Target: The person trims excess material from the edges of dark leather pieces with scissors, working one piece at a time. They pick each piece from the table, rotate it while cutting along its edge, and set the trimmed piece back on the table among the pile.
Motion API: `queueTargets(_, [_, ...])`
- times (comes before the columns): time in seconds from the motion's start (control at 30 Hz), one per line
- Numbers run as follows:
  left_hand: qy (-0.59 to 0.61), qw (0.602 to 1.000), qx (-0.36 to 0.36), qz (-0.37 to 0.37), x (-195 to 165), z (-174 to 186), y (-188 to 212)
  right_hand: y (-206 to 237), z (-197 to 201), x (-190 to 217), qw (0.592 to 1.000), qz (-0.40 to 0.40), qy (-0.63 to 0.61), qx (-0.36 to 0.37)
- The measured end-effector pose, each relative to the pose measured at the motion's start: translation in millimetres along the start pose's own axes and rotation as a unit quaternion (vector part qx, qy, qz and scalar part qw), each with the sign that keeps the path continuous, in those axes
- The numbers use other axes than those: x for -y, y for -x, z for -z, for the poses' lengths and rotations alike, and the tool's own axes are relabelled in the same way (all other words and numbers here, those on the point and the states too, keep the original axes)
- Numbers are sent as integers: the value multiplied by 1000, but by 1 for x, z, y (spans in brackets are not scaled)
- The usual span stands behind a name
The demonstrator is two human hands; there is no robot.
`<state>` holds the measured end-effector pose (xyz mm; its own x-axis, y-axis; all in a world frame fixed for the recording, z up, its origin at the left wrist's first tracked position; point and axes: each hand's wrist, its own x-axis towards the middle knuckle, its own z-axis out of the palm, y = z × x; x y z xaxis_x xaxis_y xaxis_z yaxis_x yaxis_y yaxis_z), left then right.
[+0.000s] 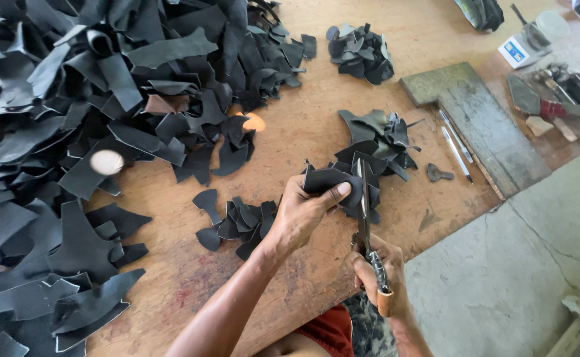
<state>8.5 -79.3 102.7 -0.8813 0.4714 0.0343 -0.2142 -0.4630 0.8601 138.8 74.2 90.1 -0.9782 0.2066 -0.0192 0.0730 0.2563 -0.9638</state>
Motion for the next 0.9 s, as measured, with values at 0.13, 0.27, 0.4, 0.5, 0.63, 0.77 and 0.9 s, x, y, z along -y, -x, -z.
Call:
queueTargets(0.13, [3,1000,28,11,6,2,1,11,4,0,999,-2,50,-4])
queueTargets(0.27, [-46,997,49,23,10,9,5,22,2,-4,999,-18,44,-3])
queueTargets(0.4, [-86,994,57,38,15,15,9,33,0,-17,997,-54,61,-10])
queueTargets(0.5, [-72,993,48,80,20,17,9,38,-2,-31,993,-111,47,-15])
queueTargets(0.63, [11,989,36,143,23,20,7,40,-1,-41,990,-124,69,-9])
queueTargets(0.77, [-44,996,29,67,16,31,3,37,6,-29,995,-80,24,52])
queueTargets(0.9, [-38,999,23,25,7,33,1,32,10,-5,993,-44,59,89])
